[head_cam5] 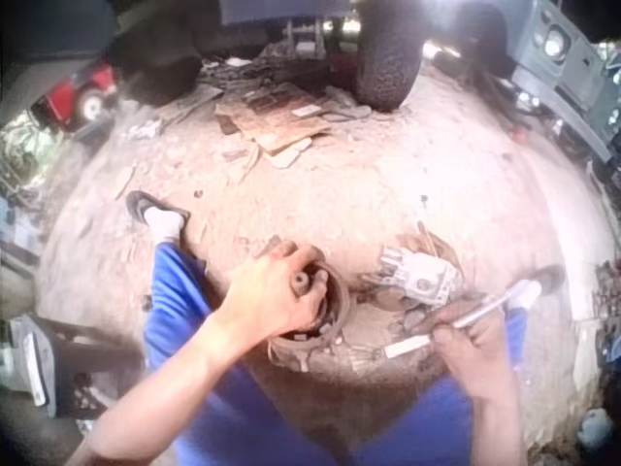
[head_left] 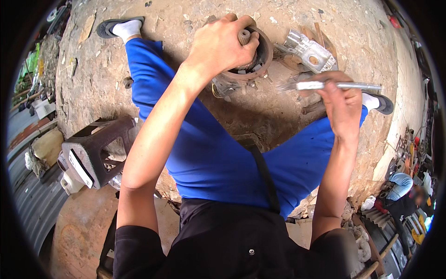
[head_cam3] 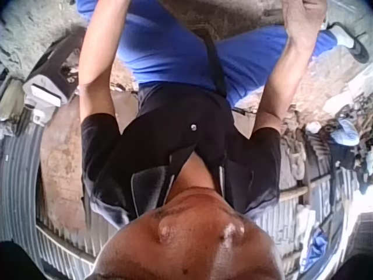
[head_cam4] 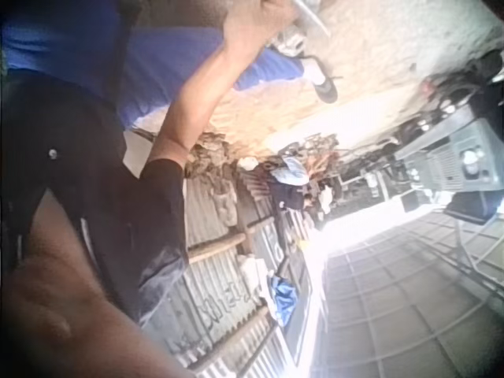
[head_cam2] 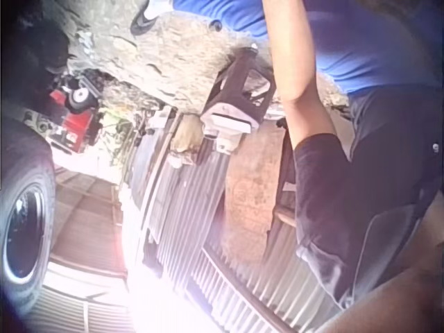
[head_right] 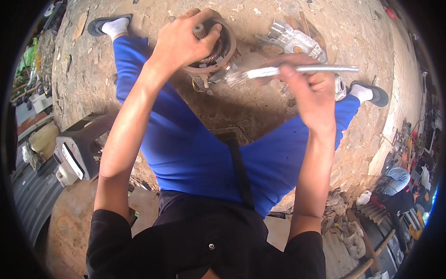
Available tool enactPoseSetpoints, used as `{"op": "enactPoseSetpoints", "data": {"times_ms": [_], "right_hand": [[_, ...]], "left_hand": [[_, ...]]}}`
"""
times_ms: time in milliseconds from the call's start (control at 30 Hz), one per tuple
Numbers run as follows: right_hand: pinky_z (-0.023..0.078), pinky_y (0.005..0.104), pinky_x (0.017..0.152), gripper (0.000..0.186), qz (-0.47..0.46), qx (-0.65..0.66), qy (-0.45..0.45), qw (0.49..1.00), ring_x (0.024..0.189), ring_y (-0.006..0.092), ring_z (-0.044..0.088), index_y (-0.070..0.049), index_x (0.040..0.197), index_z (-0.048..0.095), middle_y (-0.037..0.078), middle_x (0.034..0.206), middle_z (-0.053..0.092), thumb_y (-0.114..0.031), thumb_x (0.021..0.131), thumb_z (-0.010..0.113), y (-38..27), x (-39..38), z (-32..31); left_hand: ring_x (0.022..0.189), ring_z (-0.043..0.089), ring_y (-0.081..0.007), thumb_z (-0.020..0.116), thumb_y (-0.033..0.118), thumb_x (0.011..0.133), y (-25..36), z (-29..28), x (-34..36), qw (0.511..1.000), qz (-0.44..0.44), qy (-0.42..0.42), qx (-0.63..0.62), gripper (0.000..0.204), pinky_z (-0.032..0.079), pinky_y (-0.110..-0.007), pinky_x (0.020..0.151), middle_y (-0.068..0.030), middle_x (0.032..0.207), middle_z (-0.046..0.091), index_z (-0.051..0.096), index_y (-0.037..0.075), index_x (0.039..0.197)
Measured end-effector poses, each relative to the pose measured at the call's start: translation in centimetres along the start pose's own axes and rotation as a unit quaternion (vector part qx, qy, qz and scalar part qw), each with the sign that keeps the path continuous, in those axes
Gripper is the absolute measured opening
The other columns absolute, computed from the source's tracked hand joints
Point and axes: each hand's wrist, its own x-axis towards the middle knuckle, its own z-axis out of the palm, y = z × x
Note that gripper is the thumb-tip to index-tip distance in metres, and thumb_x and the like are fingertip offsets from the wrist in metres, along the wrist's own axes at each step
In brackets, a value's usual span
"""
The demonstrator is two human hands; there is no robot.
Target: The person sits on the ground and uses a metal rod to scrape and clean the interior of a cylindrical mechanical component. They repeatedly rotate the part and apply the tool to different areas inside the housing.
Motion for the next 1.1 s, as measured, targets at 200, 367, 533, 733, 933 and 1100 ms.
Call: {"op": "enactPoseSetpoints", "data": {"times_ms": [200, 367, 533, 733, 933, 1100], "right_hand": [[0.048, 0.0270, 0.073, 0.022, -0.015, -0.082, 0.020, 0.996, 0.081, 0.0108, 0.061, 0.002, 0.108, 0.072, 0.005, 0.094, 0.072, -0.016, 0.102, 0.062, 0.5, 0.1, 2.8], [0.050, 0.0296, 0.077, 0.018, 0.024, -0.083, 0.117, 0.989, 0.083, 0.0133, 0.064, 0.001, 0.108, 0.071, 0.007, 0.092, 0.072, -0.013, 0.100, 0.063, 0.2, -0.8, 1.9], [0.051, 0.0341, 0.076, 0.012, -0.041, -0.139, 0.093, 0.985, 0.085, 0.0193, 0.068, -0.001, 0.106, 0.070, 0.013, 0.093, 0.071, -0.010, 0.099, 0.065, -1.5, -1.7, 3.0], [0.052, 0.0353, 0.074, 0.012, -0.071, -0.149, 0.151, 0.975, 0.085, 0.0260, 0.068, -0.002, 0.107, 0.068, 0.014, 0.096, 0.069, -0.007, 0.097, 0.065, -0.7, -1.9, 2.9], [0.054, 0.0355, 0.077, 0.010, -0.072, -0.081, 0.157, 0.982, 0.086, 0.0282, 0.068, -0.002, 0.104, 0.069, 0.013, 0.098, 0.070, -0.005, 0.095, 0.067, 0.3, -3.1, 3.9], [0.055, 0.0375, 0.077, 0.012, -0.139, -0.138, 0.150, 0.969, 0.087, 0.0300, 0.069, -0.003, 0.106, 0.068, 0.013, 0.102, 0.069, -0.008, 0.095, 0.067, 0.8, -3.5, 5.2]], "left_hand": [[0.091, 0.071, -0.0385, 0.065, 0.036, 0.089, 0.9, 0.1, 0.4, 0.999, 0.003, -0.020, 0.026, 0.028, 0.058, -0.047, 0.081, -0.0129, 0.101, 0.071, 0.071, 0.018, 0.109], [0.089, 0.071, -0.0386, 0.066, 0.037, 0.089, 1.5, 0.3, 0.9, 1.000, 0.008, -0.017, 0.025, 0.028, 0.058, -0.047, 0.079, -0.0123, 0.100, 0.072, 0.072, 0.018, 0.108], [0.088, 0.072, -0.0379, 0.067, 0.037, 0.089, 2.5, 0.6, 1.5, 0.999, 0.000, -0.030, 0.041, 0.028, 0.058, -0.047, 0.078, -0.0120, 0.098, 0.072, 0.074, 0.017, 0.107], [0.087, 0.072, -0.0396, 0.067, 0.037, 0.090, 3.4, 0.7, 1.9, 0.999, 0.004, -0.031, 0.031, 0.028, 0.058, -0.047, 0.078, -0.0145, 0.095, 0.072, 0.075, 0.015, 0.104], [0.092, 0.071, -0.0396, 0.067, 0.038, 0.090, 2.6, 0.5, 2.1, 0.999, -0.004, -0.045, -0.008, 0.028, 0.057, -0.047, 0.081, -0.0152, 0.097, 0.072, 0.075, 0.016, 0.106], [0.097, 0.070, -0.0402, 0.066, 0.040, 0.092, 2.4, -0.1, 2.6, 0.998, -0.041, -0.051, -0.012, 0.030, 0.056, -0.047, 0.085, -0.0164, 0.103, 0.072, 0.075, 0.016, 0.108]]}}
